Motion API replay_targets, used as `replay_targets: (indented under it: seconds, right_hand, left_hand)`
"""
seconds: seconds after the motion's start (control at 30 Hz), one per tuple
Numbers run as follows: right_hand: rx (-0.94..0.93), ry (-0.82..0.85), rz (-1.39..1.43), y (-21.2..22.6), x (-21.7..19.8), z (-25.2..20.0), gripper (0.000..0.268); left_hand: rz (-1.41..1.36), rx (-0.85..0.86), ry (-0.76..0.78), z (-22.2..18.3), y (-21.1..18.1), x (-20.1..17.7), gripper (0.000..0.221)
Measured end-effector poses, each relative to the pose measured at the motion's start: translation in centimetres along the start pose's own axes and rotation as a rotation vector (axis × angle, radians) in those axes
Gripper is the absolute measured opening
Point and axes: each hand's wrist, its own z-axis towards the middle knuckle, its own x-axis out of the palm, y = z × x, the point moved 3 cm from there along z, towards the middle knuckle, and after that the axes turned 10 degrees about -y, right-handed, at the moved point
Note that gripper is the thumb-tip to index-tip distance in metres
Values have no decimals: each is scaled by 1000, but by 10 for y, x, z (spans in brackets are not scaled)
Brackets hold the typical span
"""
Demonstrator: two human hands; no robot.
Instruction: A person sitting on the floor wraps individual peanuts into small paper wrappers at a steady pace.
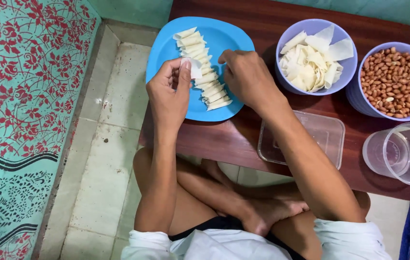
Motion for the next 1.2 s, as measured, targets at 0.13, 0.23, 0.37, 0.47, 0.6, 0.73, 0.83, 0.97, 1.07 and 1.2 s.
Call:
replay_targets:
  seconds: [0.13,0.23,0.37,0.47,0.6,0.73,0.83,0.97,1.07,1.2]
  right_hand:
    - [2,-112,94,19,-29,-8,25]
    - [35,-174,225,25,-46,-30,27]
    - [489,-322,577,2,-41,-80,19]
    - [573,-408,545,-1,-49,-113,16]
    - [340,-305,215,5,-83,-127,19]
    - [233,-93,147,14,-111,-138,23]
    - [258,16,146,11,-130,-155,23]
    - [351,11,74,-4,-144,-191,27]
    - [303,0,86,-5,-143,-193,26]
    - [214,-69,72,-7,-123,-195,16]
  left_hand:
    - [7,46,11,-3,-14,0,20]
    - [8,22,32,-11,-19,4,16]
    - [-58,-36,107,-34,-18,30,17]
    - [-66,-18,101,-57,-13,46,17]
    - [-38,109,-48,-64,-25,43,14]
    - [-89,132,50,-86,-39,49,11]
    - [-113,115,132,-103,-37,58,11]
    - [-117,96,263,-124,-37,72,10]
    - [-152,68,322,-130,-42,93,10]
    - [-152,8,370,-135,-46,106,10]
